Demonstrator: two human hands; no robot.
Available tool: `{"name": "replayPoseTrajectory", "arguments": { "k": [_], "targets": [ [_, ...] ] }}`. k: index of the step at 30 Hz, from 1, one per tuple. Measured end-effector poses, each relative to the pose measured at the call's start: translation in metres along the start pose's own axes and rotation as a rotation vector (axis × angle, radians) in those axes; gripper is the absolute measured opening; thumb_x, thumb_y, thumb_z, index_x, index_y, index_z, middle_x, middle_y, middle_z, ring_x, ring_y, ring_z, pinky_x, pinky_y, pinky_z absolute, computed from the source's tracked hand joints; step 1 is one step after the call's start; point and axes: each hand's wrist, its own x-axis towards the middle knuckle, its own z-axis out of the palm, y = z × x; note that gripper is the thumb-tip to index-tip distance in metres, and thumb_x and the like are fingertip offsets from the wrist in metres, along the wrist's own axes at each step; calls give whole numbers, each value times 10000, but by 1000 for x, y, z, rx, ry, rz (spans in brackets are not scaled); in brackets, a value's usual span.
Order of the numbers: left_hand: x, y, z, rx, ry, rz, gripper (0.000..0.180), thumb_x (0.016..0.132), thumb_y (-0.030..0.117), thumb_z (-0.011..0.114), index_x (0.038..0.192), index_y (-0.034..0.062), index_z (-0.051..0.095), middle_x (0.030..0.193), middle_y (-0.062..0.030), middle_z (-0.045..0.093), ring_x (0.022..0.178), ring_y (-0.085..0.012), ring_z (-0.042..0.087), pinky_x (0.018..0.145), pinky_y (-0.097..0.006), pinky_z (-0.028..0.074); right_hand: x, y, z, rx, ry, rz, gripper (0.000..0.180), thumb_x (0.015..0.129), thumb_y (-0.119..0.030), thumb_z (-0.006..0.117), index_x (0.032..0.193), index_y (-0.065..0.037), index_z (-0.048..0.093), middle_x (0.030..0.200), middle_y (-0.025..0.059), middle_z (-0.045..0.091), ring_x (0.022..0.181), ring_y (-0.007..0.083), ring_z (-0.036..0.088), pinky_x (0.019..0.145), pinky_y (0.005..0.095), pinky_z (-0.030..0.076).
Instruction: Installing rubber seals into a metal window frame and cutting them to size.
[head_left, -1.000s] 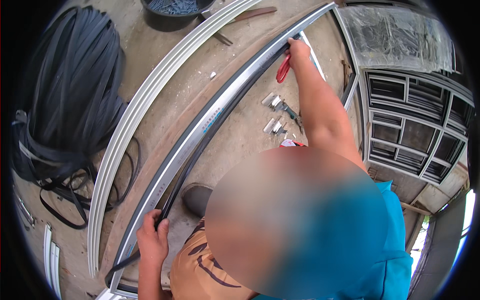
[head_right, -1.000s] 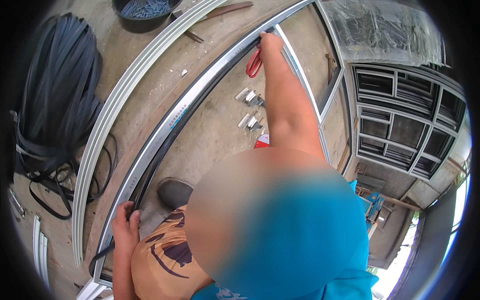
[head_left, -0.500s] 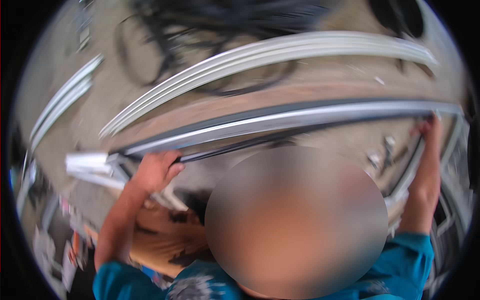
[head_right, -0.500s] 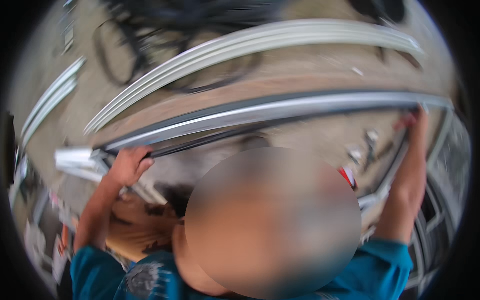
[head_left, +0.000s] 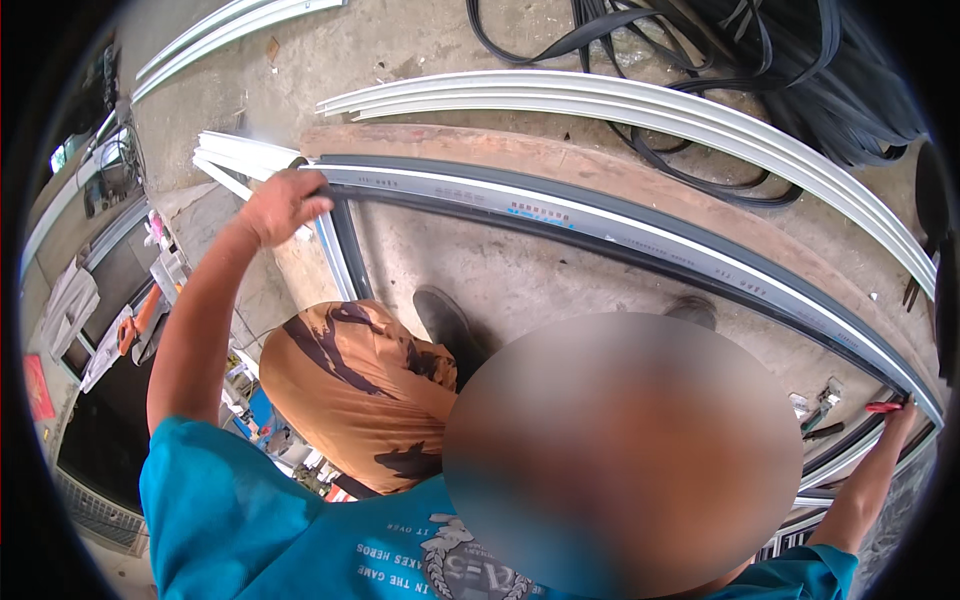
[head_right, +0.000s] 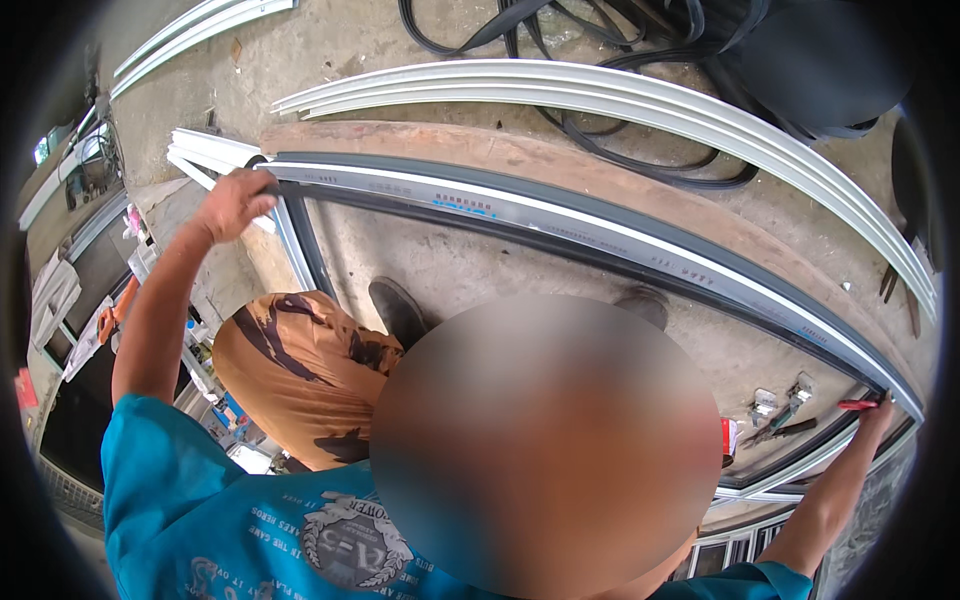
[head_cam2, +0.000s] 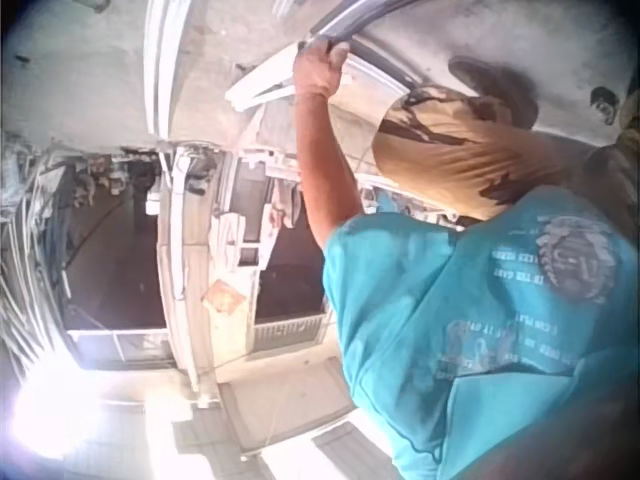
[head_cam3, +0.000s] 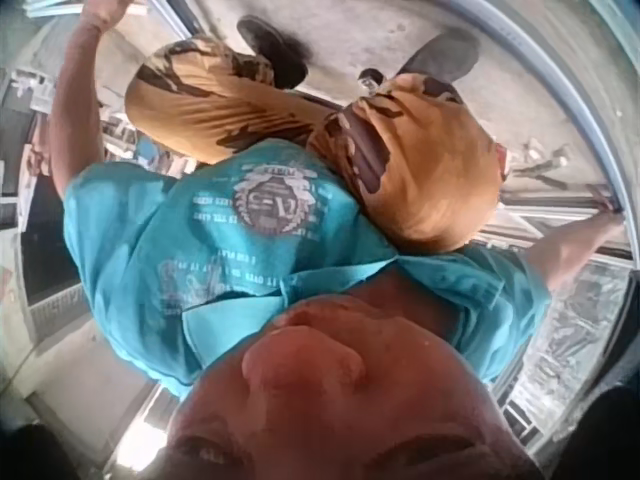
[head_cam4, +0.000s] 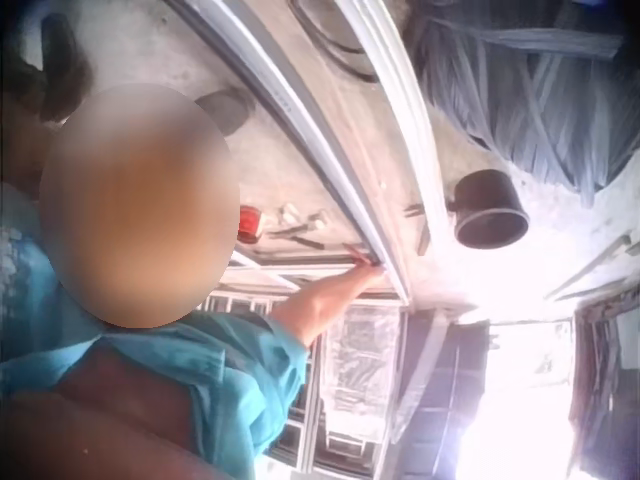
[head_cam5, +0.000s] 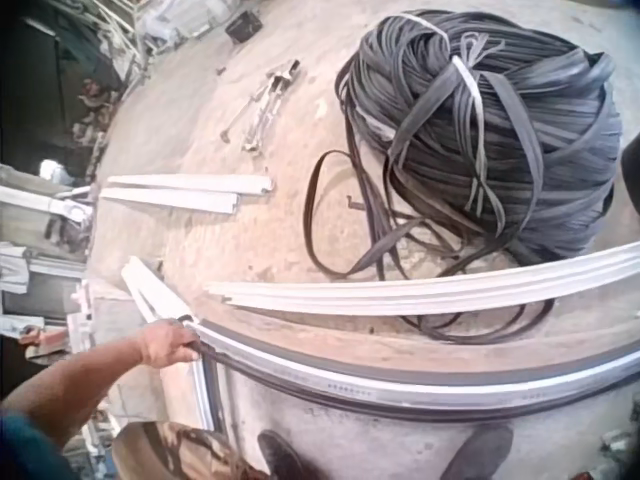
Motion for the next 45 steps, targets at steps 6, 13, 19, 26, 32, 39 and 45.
{"name": "replayPoseTrajectory", "arguments": {
  "k": [6, 13, 19, 26, 32, 39, 45],
  "targets": [
    [43, -47, -78, 59, 302, -277, 423, 1001, 418, 434, 1000, 17, 570, 769, -230, 574, 737, -383, 565, 730, -418, 468, -17, 0, 9, -53, 15, 41, 197, 970, -219, 604, 821, -105, 544, 679, 8, 460, 590, 148, 467, 506, 309, 391],
    [1, -36, 12, -529, 136, -459, 433, 929, 289, 620, 1227, -20, 559, 1167, -191, 615, 1067, -261, 588, 956, -371, 450, -6, 32, -10, -14, 31, 34, 167, 981, -202, 581, 862, -84, 585, 741, 25, 555, 660, 174, 533, 578, 321, 445],
    [90, 20, 23, -40, 638, -445, 560, 917, 334, 616, 1349, 6, 477, 1327, -254, 496, 1222, -406, 491, 1041, -441, 391, 13, 26, -12, 33, 43, 29, 152, 986, -193, 561, 947, -56, 612, 833, 42, 611, 710, 187, 572, 630, 353, 485],
    [132, 29, -10, -230, 355, -259, 399, 938, 269, 594, 1232, 0, 586, 1062, -194, 636, 1001, -316, 615, 913, -382, 459, 25, 17, -4, 4, 47, -13, 132, 963, -184, 580, 979, -55, 603, 911, 70, 632, 793, 228, 611, 695, 387, 514],
    [50, -13, -22, -736, 418, -252, 364, 916, 280, 611, 1150, 2, 638, 868, -30, 640, 803, -120, 561, 762, -268, 446, 42, -7, -11, 30, 45, -22, 180, 946, -210, 616, 1014, -44, 621, 949, 84, 644, 794, 242, 620, 695, 405, 520],
    [-48, -44, -3, -898, -192, -411, 380, 875, 335, 705, 1072, 11, 682, 753, -2, 608, 713, -97, 546, 661, -264, 445, 31, -1, -18, -14, 35, -22, 186, 974, -203, 567, 1050, -41, 618, 950, 75, 660, 791, 239, 643, 684, 395, 538],
    [-39, -44, 55, -349, -19, -469, 382, 934, 353, 615, 1157, 45, 646, 845, -122, 660, 817, -221, 600, 787, -370, 472, 24, 2, -2, -36, -20, -5, 218, 978, -234, 554, 1060, -37, 603, 962, 86, 649, 804, 254, 633, 691, 415, 528]
  ]
}}
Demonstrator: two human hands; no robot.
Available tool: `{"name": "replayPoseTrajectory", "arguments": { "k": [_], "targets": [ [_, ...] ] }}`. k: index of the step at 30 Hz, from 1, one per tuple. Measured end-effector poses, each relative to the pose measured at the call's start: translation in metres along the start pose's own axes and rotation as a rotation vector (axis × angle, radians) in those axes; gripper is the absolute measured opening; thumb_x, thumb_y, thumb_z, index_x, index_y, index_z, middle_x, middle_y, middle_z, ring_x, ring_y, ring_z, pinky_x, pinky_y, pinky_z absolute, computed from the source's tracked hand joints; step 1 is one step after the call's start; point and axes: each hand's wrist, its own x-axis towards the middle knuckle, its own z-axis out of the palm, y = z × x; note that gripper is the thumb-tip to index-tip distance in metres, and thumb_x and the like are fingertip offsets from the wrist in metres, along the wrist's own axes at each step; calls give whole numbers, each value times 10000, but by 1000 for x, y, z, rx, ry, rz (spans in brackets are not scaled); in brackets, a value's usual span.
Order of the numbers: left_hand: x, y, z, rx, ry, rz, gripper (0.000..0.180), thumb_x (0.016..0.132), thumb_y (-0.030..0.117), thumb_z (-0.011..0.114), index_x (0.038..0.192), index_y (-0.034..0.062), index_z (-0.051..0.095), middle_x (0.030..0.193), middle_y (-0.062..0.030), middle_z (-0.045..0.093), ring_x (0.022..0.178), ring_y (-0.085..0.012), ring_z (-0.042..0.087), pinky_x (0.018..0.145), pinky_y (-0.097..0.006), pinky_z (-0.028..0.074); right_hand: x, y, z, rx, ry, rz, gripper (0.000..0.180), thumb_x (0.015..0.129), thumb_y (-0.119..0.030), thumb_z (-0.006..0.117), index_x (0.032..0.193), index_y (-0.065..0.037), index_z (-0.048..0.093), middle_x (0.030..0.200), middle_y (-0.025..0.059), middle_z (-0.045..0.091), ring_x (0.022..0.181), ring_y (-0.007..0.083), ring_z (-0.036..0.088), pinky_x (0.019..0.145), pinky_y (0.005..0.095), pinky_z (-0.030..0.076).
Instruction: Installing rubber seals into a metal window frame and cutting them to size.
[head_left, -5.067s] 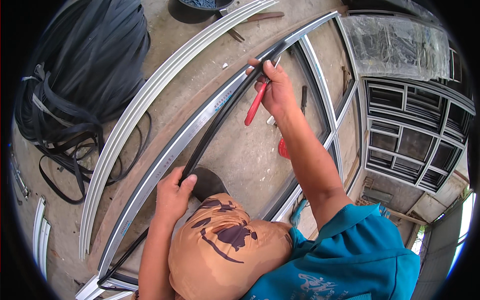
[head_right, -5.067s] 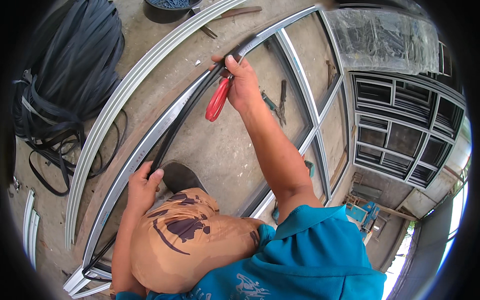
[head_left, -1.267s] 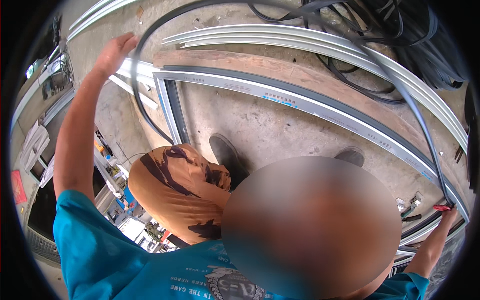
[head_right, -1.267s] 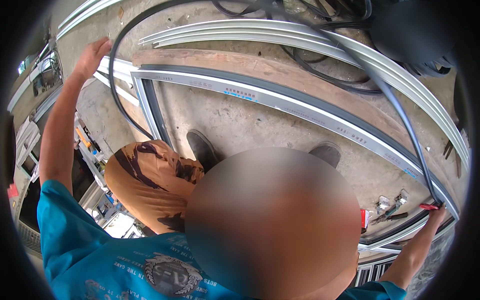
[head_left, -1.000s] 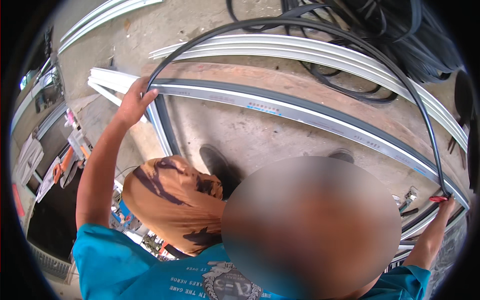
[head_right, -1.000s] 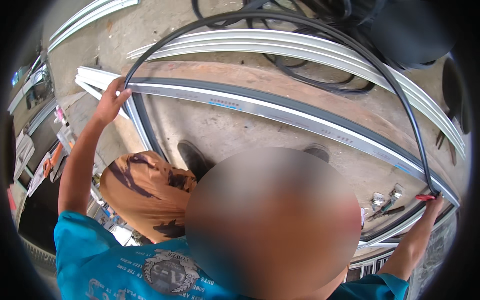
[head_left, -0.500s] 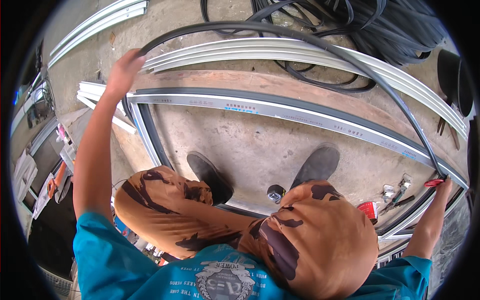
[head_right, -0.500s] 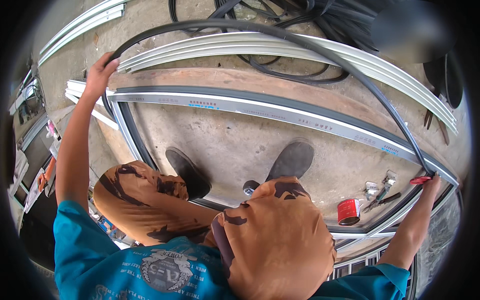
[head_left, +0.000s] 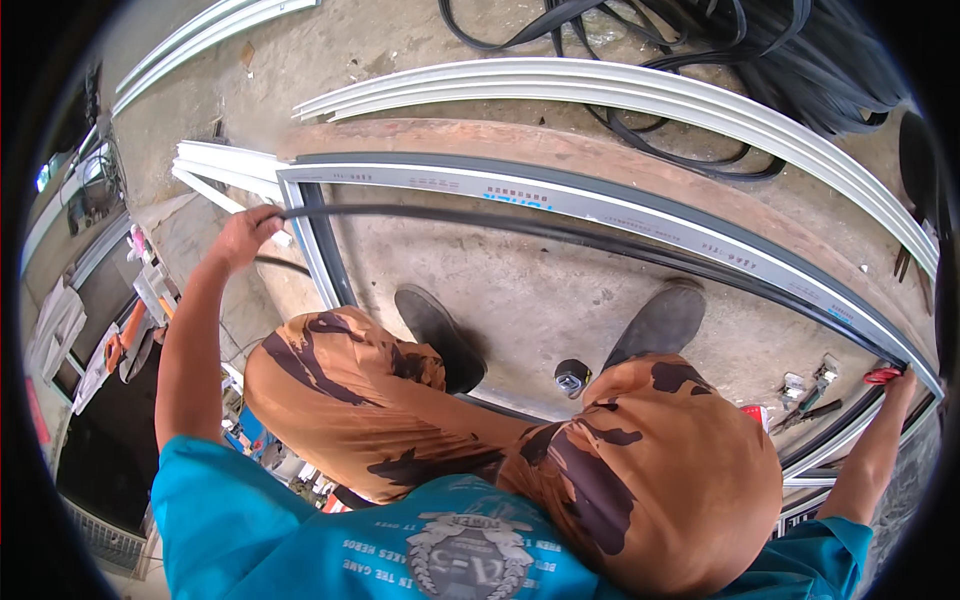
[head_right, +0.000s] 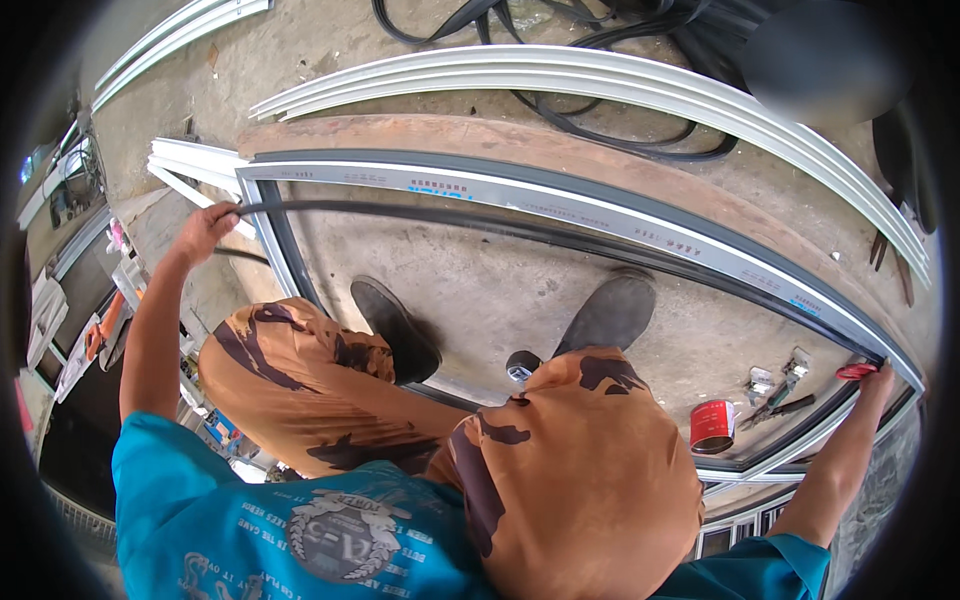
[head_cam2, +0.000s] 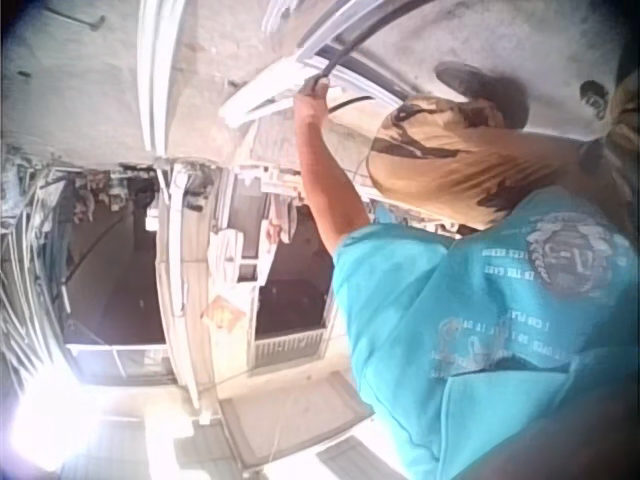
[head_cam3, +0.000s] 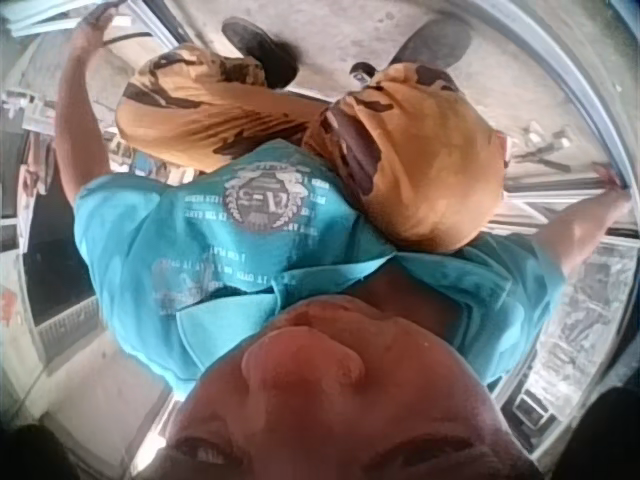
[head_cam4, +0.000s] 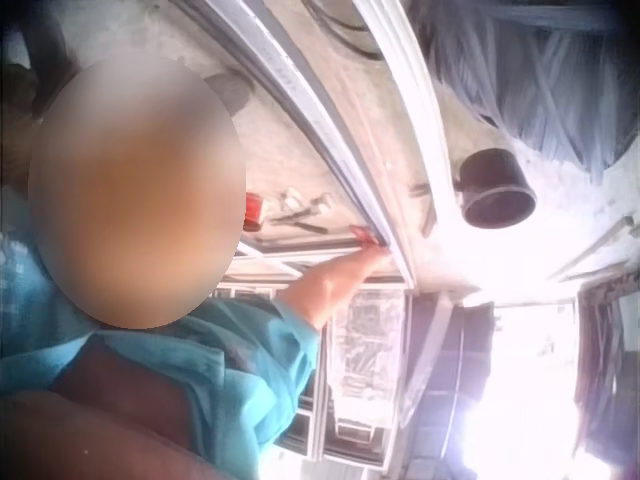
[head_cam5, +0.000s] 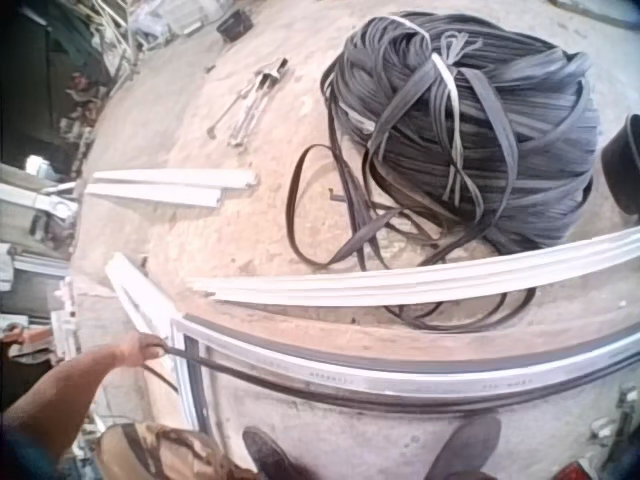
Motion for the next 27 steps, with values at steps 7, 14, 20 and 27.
{"name": "replayPoseTrajectory", "arguments": {
  "k": [7, 14, 20, 27],
  "targets": [
    [52, -50, 11, -202, 64, -180, 384, 951, 340, 583, 1187, 41, 640, 800, -82, 595, 769, -191, 538, 768, -342, 461, 5, -4, -1, -33, -77, -53, 281, 995, -276, 503, 1114, -30, 568, 1001, 105, 635, 831, 282, 621, 698, 446, 521],
    [63, -29, 9, -22, 128, -290, 362, 919, 364, 605, 1157, 99, 668, 911, -122, 683, 881, -262, 629, 828, -375, 474, 29, -4, -30, -40, -143, -45, 280, 995, -249, 492, 1141, -22, 567, 1028, 120, 634, 853, 296, 620, 719, 458, 524],
    [52, -29, 16, 35, 169, -277, 381, 890, 391, 600, 1161, 134, 672, 1030, -162, 692, 1007, -334, 639, 897, -405, 474, 51, 4, -9, -11, 7, 1, 287, 997, -265, 513, 1182, -61, 592, 1113, 90, 646, 939, 285, 630, 789, 465, 539],
    [45, 4, 4, 220, 181, -223, 373, 904, 389, 542, 1149, 131, 653, 1096, -193, 669, 1058, -384, 605, 903, -452, 467, 46, 5, -23, -84, -115, 58, 278, 984, -235, 547, 1167, -30, 589, 1065, 118, 640, 914, 305, 627, 774, 489, 540]
  ]
}}
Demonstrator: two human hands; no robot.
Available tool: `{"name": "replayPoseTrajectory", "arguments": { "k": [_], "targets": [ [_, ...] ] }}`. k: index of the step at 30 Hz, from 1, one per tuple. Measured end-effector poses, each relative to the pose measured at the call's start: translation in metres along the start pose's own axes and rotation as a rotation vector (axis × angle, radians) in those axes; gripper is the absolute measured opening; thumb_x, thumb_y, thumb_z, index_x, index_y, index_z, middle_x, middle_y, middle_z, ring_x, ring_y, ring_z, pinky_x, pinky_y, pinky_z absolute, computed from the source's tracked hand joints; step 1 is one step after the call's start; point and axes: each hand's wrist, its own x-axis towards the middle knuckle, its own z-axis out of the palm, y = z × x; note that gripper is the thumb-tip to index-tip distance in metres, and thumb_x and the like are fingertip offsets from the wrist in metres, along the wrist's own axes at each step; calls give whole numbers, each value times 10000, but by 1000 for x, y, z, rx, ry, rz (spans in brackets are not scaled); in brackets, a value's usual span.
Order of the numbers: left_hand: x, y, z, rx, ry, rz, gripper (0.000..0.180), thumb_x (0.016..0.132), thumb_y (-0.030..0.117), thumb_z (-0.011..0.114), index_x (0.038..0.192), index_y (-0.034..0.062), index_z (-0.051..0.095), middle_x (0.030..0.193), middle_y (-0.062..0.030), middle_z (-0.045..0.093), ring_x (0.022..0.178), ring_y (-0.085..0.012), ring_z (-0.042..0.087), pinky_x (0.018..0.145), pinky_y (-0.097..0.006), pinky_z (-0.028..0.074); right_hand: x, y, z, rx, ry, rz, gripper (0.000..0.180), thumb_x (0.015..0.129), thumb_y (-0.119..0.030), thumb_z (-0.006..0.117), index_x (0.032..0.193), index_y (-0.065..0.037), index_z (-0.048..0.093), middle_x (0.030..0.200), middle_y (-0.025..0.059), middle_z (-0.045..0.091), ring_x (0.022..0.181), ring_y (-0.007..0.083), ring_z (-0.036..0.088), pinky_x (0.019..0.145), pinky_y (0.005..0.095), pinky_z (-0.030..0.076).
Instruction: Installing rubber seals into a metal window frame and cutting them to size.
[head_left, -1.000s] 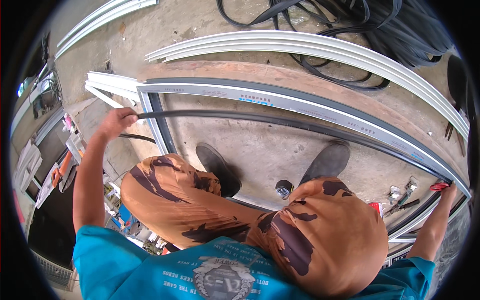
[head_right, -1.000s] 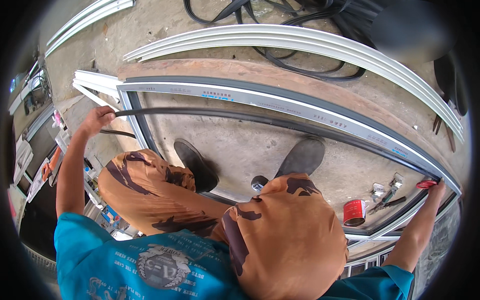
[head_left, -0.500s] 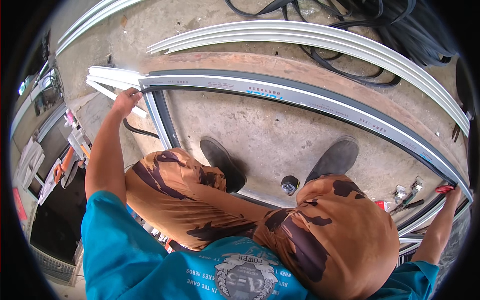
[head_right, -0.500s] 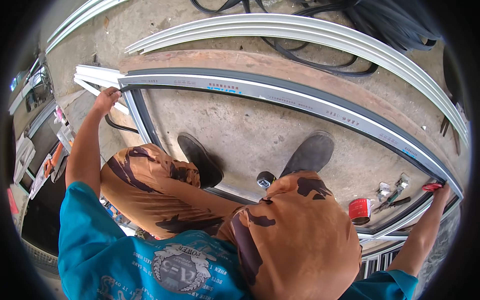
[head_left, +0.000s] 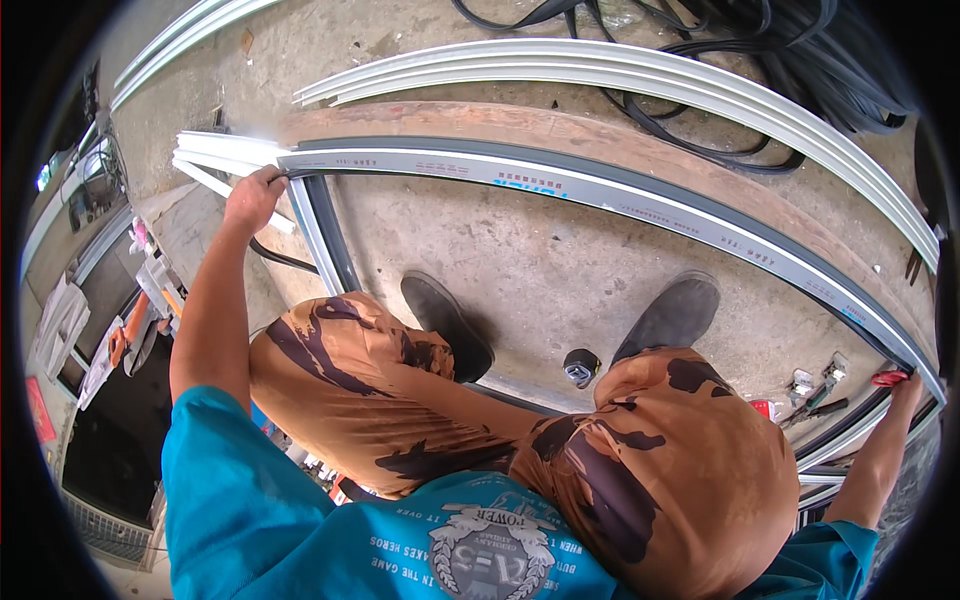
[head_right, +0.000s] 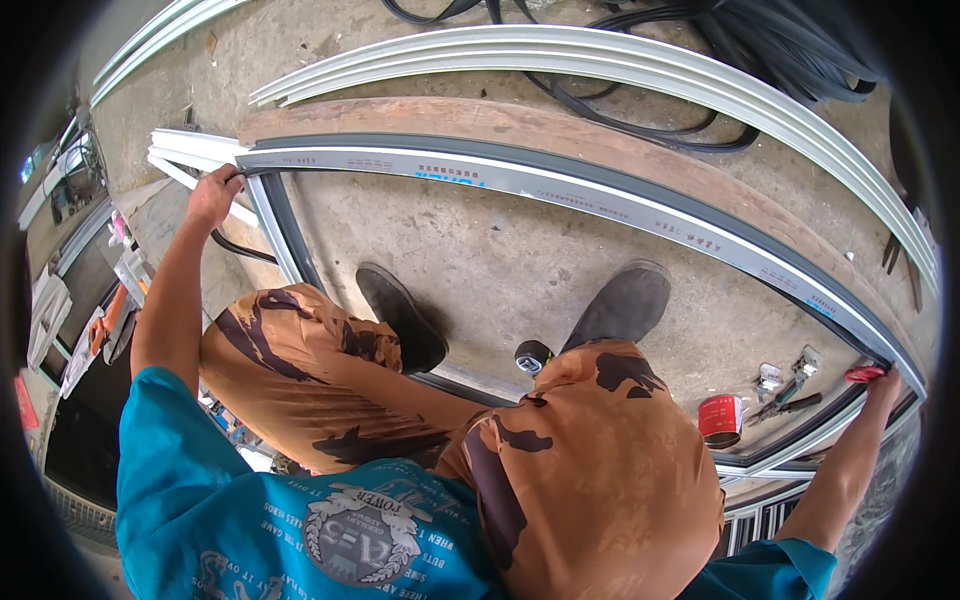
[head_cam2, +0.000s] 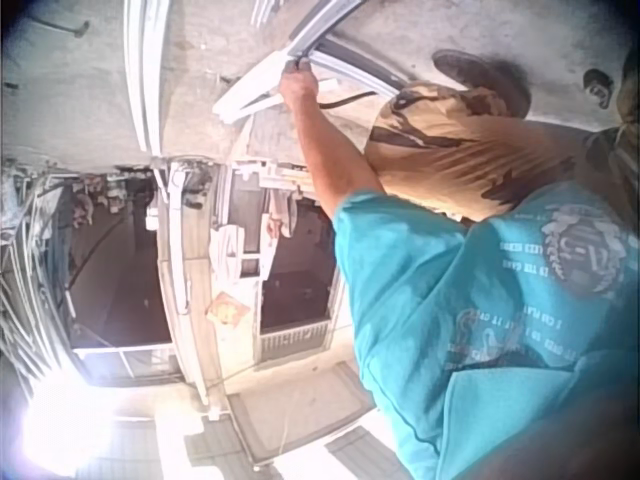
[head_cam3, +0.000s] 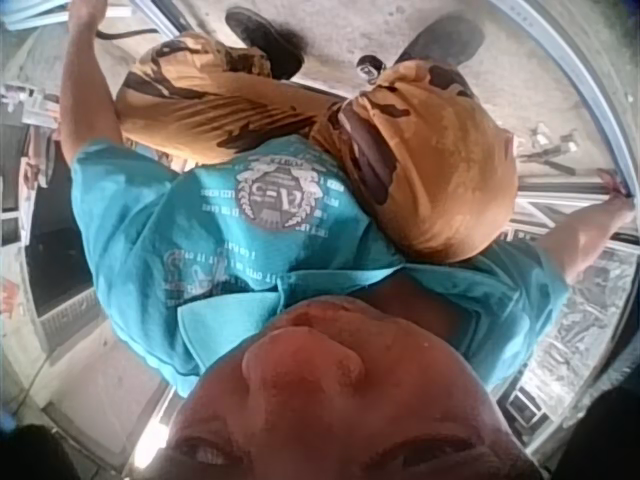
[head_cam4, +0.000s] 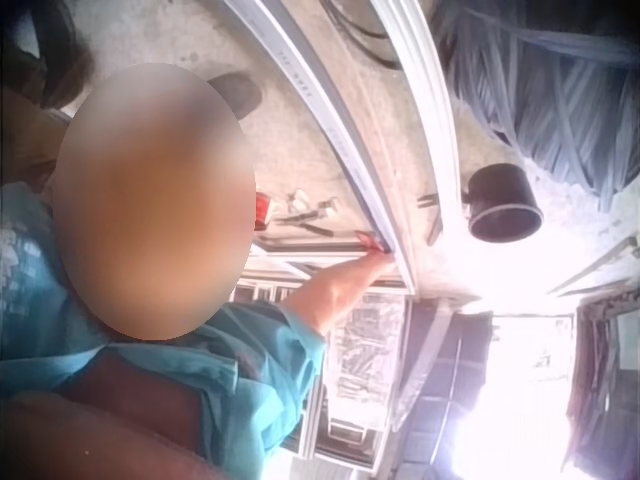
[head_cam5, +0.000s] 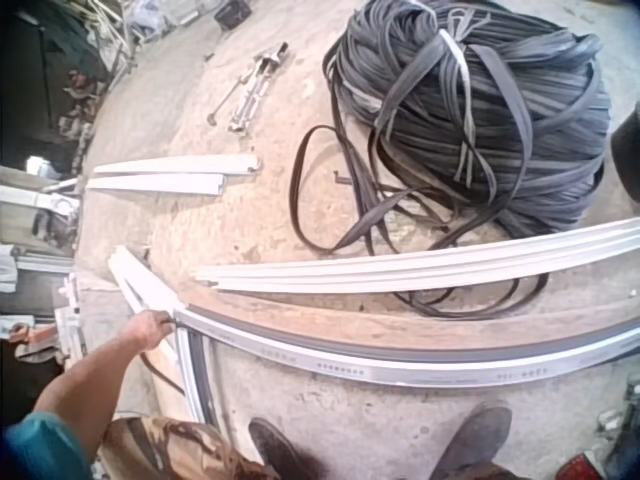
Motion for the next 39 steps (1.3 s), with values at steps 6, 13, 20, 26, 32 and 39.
{"name": "replayPoseTrajectory", "arguments": {
  "k": [6, 13, 20, 26, 32, 39],
  "targets": [
    [-2, 7, 1, 104, -15, 10, 364, 907, 396, 515, 1133, 139, 638, 1111, -201, 660, 1065, -392, 598, 906, -463, 464, -13, 6, 14, 11, -8, -85, 274, 984, -253, 536, 1115, -16, 578, 996, 115, 629, 857, 291, 615, 746, 462, 529],
    [2, -5, 4, 39, 74, 97, 333, 888, 375, 557, 1093, 127, 645, 974, -197, 683, 964, -390, 627, 860, -450, 476, -28, -9, 18, 45, 57, -135, 231, 976, -249, 537, 1052, -33, 570, 928, 108, 626, 801, 282, 619, 689, 460, 525],
    [18, -22, 15, -303, -25, 45, 288, 872, 255, 610, 1055, 41, 674, 844, -144, 659, 822, -256, 614, 802, -360, 468, -32, -10, 16, 18, 67, -137, 231, 977, -247, 537, 1027, -24, 566, 893, 122, 624, 766, 304, 623, 677, 469, 525],
    [19, -34, 12, -363, -13, 83, 287, 861, 230, 622, 1046, 18, 681, 832, -138, 658, 785, -237, 605, 772, -350, 472, -25, 4, 30, -7, 121, -24, 233, 979, -241, 533, 1006, -11, 564, 871, 129, 621, 755, 315, 625, 661, 470, 523],
    [23, -28, 26, -346, -53, 128, 310, 860, 226, 618, 1061, -2, 679, 873, -152, 672, 816, -255, 618, 800, -361, 473, -24, -18, 21, -9, 75, -111, 234, 979, -244, 534, 996, -12, 558, 862, 138, 619, 723, 327, 631, 627, 477, 530],
    [8, -23, 3, -429, -31, 114, 319, 842, 264, 612, 1000, -3, 685, 816, -119, 651, 772, -222, 588, 762, -349, 458, -170, -32, 48, -866, 352, -485, 526, 916, -474, 553, 939, 39, 670, 774, 107, 636, 668, 214, 594, 597, 361, 486]
  ]
}}
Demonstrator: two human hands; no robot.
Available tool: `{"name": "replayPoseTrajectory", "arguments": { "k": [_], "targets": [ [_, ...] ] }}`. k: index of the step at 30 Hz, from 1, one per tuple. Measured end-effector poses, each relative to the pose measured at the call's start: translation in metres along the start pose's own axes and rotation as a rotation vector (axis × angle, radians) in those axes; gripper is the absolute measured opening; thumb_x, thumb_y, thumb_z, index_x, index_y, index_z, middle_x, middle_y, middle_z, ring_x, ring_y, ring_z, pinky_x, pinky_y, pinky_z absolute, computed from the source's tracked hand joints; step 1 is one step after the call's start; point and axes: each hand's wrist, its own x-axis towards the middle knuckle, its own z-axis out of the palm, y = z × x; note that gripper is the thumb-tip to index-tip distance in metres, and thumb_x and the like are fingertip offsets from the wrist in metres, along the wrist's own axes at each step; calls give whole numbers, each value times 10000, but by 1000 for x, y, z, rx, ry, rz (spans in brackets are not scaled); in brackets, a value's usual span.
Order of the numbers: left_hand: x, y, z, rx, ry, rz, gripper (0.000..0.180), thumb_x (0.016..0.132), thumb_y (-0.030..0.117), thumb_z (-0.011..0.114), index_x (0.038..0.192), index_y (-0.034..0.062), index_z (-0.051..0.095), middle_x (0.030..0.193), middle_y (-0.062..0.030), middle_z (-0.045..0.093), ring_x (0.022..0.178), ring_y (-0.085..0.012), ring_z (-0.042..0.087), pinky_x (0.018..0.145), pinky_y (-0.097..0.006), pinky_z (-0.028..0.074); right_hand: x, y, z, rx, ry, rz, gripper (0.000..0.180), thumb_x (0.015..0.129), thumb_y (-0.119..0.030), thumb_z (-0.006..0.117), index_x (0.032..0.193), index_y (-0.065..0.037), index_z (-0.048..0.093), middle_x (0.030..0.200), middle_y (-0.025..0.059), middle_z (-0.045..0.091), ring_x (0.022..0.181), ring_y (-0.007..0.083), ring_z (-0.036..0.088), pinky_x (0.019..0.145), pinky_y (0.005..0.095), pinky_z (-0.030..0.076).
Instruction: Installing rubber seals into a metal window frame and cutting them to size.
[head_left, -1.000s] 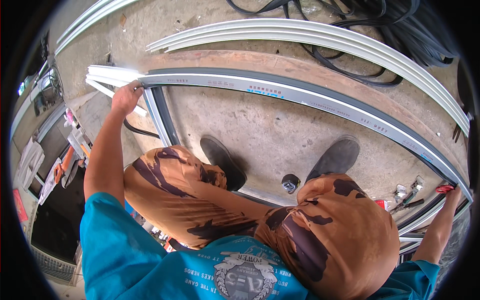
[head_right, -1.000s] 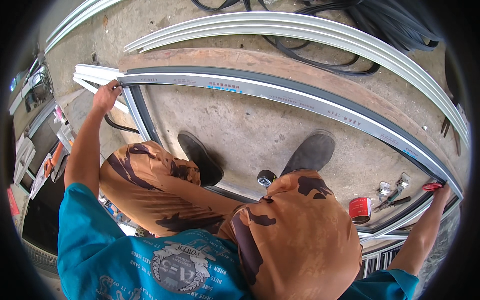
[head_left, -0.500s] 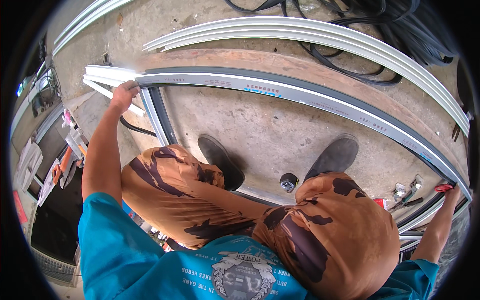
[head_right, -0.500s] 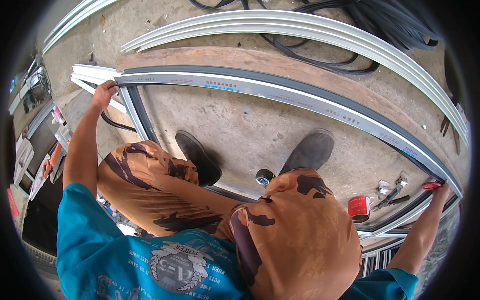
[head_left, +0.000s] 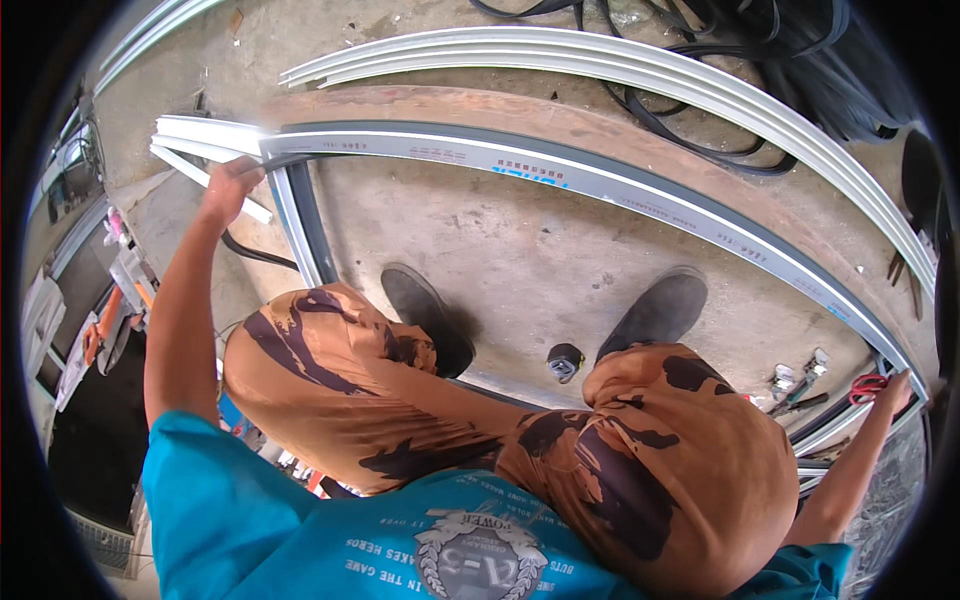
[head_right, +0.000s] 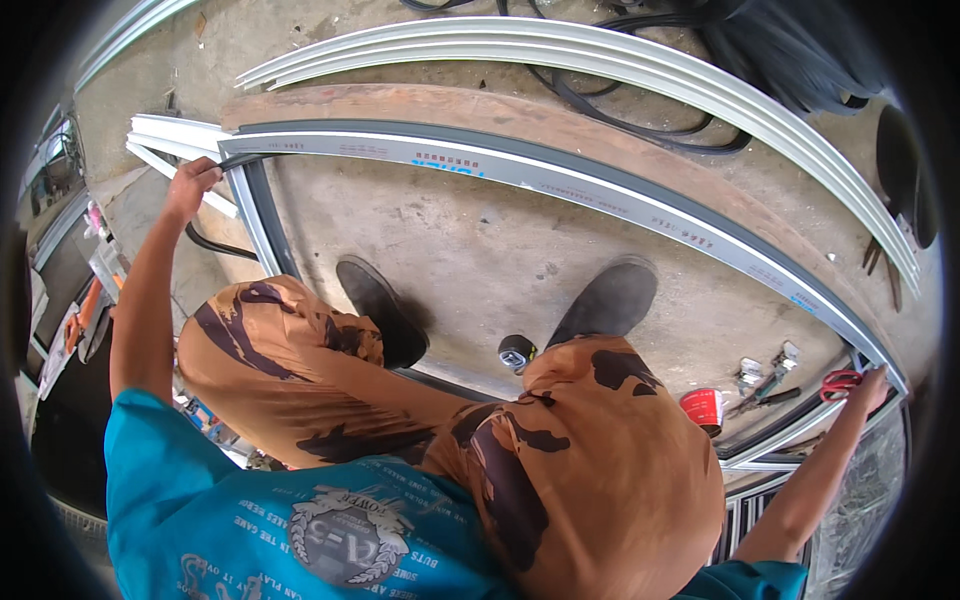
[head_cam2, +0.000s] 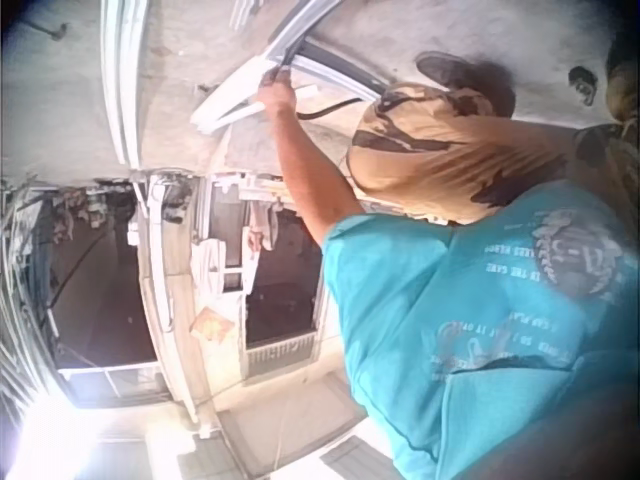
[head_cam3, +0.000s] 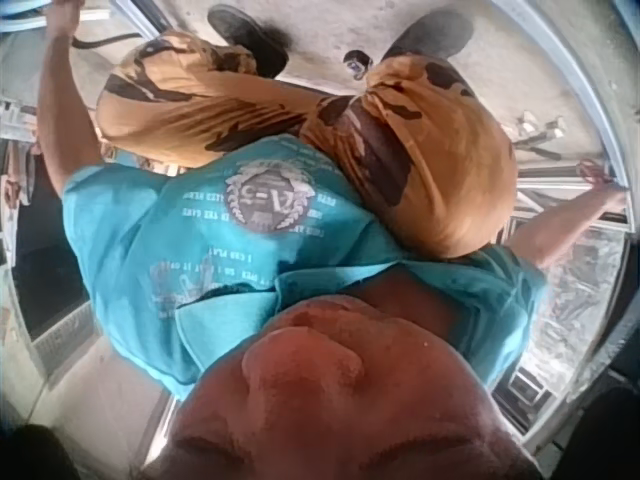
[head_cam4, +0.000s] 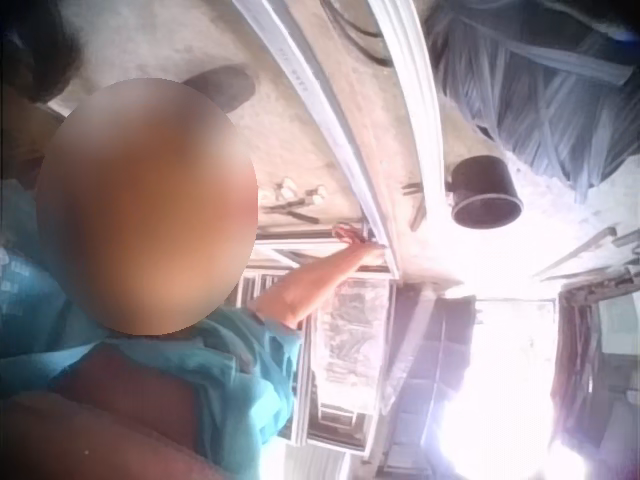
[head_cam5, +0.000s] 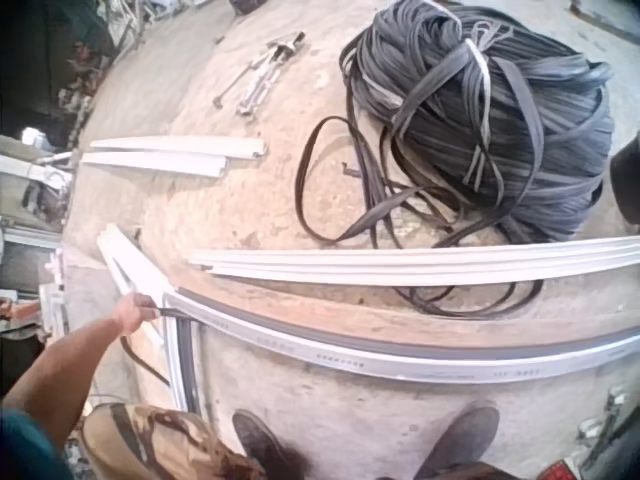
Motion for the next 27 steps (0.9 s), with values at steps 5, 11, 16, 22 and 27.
{"name": "replayPoseTrajectory", "arguments": {
  "k": [5, 11, 16, 22, 27],
  "targets": [
    [-31, -12, 9, -188, 74, -30, 292, 826, 267, 599, 894, -8, 672, 699, -70, 563, 708, -182, 521, 692, -322, 418, -325, -275, -46, 837, -726, 172, 417, 997, -372, 552, 1283, -72, 597, 750, -46, 543, 574, 15, 447, 434, 169, 331],
    [-79, 18, 7, -418, 74, 2, 234, 839, 239, 592, 865, 15, 655, 662, 15, 489, 657, -87, 432, 609, -249, 340, -512, -335, -38, 988, -1149, 240, 526, 998, -448, 481, 1246, 13, 525, 842, 65, 631, 584, 136, 542, 453, 238, 387],
    [-124, 58, -12, -837, 173, 297, 234, 884, 238, 586, 926, 9, 615, 680, 47, 437, 634, -60, 382, 596, -221, 291, -525, -301, -41, 679, -1233, 264, 377, 984, -298, 500, 1240, -22, 519, 959, 129, 677, 779, 223, 652, 654, 344, 535],
    [-120, 134, -29, -1001, 97, 586, 287, 895, 247, 588, 1000, -20, 598, 687, 27, 449, 633, -67, 385, 593, -223, 294, -563, -299, -87, 444, -1309, 211, 488, 884, -289, 584, 1281, -23, 484, 1079, 164, 623, 913, 248, 620, 791, 375, 519],
    [-87, 183, -6, -1179, 61, 598, 213, 853, 232, 661, 920, 30, 660, 637, 48, 476, 601, -55, 420, 582, -219, 340, -588, -314, -121, 521, -1388, 211, 697, 771, -345, 675, 1338, -20, 436, 1196, 187, 555, 1042, 257, 567, 886, 384, 472]
  ]
}}
